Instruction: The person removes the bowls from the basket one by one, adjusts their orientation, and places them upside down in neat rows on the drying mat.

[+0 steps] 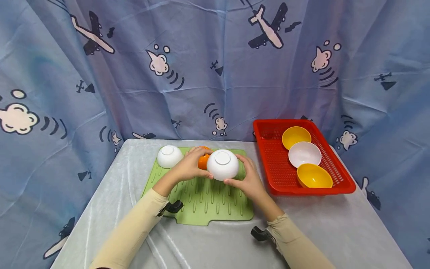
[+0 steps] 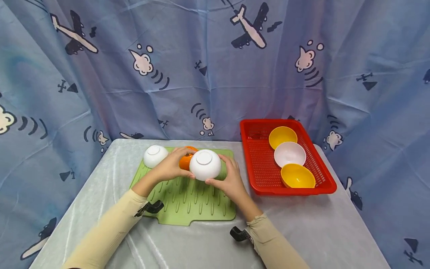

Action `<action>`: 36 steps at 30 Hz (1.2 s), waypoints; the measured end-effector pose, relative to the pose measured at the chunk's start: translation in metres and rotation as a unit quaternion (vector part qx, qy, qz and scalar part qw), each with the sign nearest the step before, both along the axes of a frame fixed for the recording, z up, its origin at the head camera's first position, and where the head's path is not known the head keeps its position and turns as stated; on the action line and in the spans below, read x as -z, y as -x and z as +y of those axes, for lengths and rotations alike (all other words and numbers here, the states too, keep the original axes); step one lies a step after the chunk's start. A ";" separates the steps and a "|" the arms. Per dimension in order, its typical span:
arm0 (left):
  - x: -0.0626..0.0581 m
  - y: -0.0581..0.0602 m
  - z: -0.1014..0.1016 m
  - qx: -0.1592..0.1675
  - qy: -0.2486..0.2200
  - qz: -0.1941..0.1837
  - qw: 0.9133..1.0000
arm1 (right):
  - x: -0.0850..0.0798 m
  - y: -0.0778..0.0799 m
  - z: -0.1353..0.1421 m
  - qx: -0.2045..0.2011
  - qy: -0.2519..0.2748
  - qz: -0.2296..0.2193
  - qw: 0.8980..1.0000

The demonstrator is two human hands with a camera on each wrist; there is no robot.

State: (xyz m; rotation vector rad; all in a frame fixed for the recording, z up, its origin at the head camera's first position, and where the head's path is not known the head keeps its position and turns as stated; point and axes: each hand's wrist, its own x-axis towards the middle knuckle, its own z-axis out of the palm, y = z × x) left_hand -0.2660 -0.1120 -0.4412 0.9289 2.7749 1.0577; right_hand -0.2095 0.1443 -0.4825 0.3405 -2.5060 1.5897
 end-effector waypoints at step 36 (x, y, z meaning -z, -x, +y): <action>0.041 0.093 0.064 0.010 0.179 0.020 0.984 | 0.059 0.077 0.032 0.074 -0.115 -0.048 0.989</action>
